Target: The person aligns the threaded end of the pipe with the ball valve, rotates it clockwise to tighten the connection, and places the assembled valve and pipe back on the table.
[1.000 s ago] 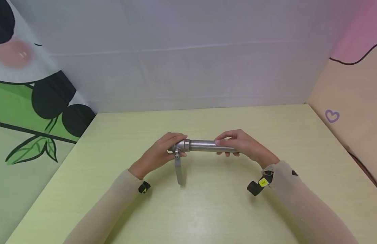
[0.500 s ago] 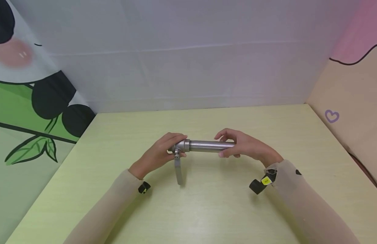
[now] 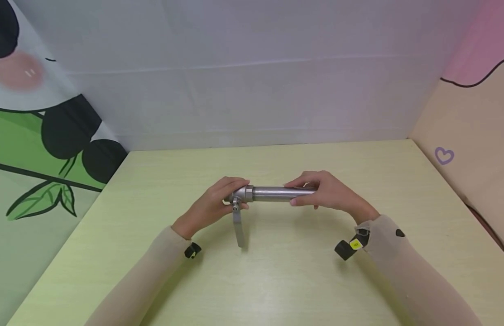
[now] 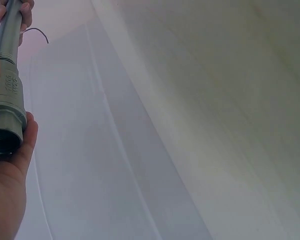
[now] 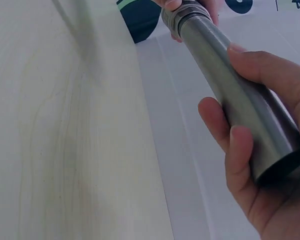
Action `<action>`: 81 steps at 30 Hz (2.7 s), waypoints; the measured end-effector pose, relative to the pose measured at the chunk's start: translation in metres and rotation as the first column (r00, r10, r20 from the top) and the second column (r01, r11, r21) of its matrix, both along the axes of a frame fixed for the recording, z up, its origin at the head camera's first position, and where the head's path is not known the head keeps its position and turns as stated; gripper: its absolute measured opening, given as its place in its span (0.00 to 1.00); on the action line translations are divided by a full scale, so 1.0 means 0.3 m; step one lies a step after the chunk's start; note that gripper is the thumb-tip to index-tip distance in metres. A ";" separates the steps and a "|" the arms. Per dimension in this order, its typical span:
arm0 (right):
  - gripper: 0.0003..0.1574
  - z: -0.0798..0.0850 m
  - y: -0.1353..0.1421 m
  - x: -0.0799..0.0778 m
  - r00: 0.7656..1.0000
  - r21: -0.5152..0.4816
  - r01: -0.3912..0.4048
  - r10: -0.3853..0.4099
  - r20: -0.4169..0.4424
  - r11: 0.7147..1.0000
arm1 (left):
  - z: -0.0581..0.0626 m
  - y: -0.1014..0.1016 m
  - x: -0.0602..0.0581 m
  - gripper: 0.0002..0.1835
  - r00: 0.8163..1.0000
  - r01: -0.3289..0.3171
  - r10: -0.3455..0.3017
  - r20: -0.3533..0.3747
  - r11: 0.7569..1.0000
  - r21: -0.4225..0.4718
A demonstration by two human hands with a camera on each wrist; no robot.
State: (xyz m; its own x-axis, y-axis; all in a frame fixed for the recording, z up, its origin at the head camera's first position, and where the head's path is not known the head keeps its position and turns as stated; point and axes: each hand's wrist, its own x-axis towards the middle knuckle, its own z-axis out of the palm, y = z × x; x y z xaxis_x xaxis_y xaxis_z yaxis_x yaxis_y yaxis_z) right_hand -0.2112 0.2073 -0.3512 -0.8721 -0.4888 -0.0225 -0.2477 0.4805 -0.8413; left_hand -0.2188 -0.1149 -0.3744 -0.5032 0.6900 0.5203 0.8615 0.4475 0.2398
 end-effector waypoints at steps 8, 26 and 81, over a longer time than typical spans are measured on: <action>0.24 0.007 -0.007 0.005 0.999 -0.019 0.006 -0.005 0.038 1.000 | 0.001 -0.001 0.000 0.32 1.000 0.013 -0.013 -0.013 1.000 0.009; 0.22 -0.010 0.008 -0.027 0.977 -0.036 -0.050 0.056 0.204 0.998 | 0.003 0.006 0.000 0.33 0.999 0.024 -0.024 -0.039 1.000 0.008; 0.24 -0.020 -0.001 -0.010 0.993 -0.049 0.036 -0.030 0.111 0.998 | 0.003 -0.003 -0.002 0.31 0.999 0.000 0.001 -0.039 1.000 0.013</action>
State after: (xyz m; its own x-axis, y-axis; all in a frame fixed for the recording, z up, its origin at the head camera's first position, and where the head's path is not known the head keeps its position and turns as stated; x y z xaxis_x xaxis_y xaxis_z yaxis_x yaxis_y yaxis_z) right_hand -0.2141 0.2069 -0.3573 -0.8814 -0.4627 -0.0952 -0.1365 0.4424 -0.8864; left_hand -0.2194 -0.1156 -0.3733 -0.4830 0.6830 0.5479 0.8700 0.4451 0.2121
